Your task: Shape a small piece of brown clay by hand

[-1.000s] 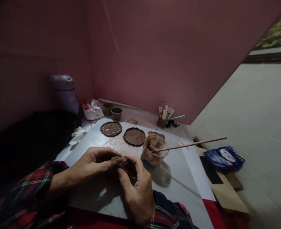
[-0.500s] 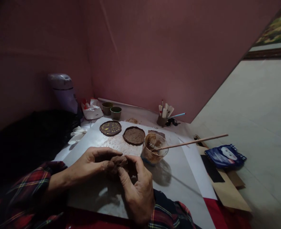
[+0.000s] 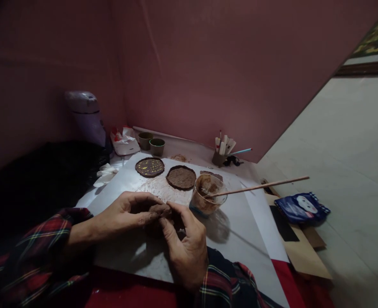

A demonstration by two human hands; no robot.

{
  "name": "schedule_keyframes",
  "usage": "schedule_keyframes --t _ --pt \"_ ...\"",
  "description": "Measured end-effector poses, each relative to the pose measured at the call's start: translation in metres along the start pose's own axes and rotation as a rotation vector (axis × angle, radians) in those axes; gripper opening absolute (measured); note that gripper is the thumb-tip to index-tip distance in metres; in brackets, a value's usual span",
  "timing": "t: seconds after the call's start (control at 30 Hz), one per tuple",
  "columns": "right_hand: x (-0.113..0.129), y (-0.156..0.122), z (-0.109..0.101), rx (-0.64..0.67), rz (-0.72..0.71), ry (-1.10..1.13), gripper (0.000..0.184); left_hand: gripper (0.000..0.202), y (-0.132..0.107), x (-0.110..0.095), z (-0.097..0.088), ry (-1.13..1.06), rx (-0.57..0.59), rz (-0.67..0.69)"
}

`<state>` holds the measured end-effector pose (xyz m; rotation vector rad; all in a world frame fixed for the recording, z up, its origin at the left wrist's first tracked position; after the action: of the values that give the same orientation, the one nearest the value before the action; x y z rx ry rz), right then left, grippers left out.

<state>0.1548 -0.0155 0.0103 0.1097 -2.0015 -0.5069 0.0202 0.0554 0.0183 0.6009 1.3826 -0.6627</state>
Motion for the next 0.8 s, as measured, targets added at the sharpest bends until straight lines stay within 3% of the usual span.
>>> schedule_keyframes --t 0.27,0.5,0.8 --pt "0.0012 -0.001 -0.0016 -0.081 -0.012 0.073 0.025 0.039 -0.0009 0.0006 0.0083 -0.191 0.07 0.008" --pt "0.0011 0.0014 -0.0043 -0.082 -0.065 -0.096 0.029 0.03 -0.0017 -0.0023 0.009 -0.078 0.091 0.007" --pt "0.0083 0.0007 -0.0027 -0.078 -0.13 -0.066 0.024 0.022 -0.0025 -0.0011 0.0078 -0.069 0.093 0.0"
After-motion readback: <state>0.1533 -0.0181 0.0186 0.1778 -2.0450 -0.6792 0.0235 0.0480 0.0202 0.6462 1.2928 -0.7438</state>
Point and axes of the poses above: each hand's wrist, its own y-axis towards the middle knuckle, its own z-axis out of the palm, x = y × z, the point moved 5 cm from there along y, towards the middle knuckle, and after that the axes turned 7 degrees about -y, right-handed, at the moved point
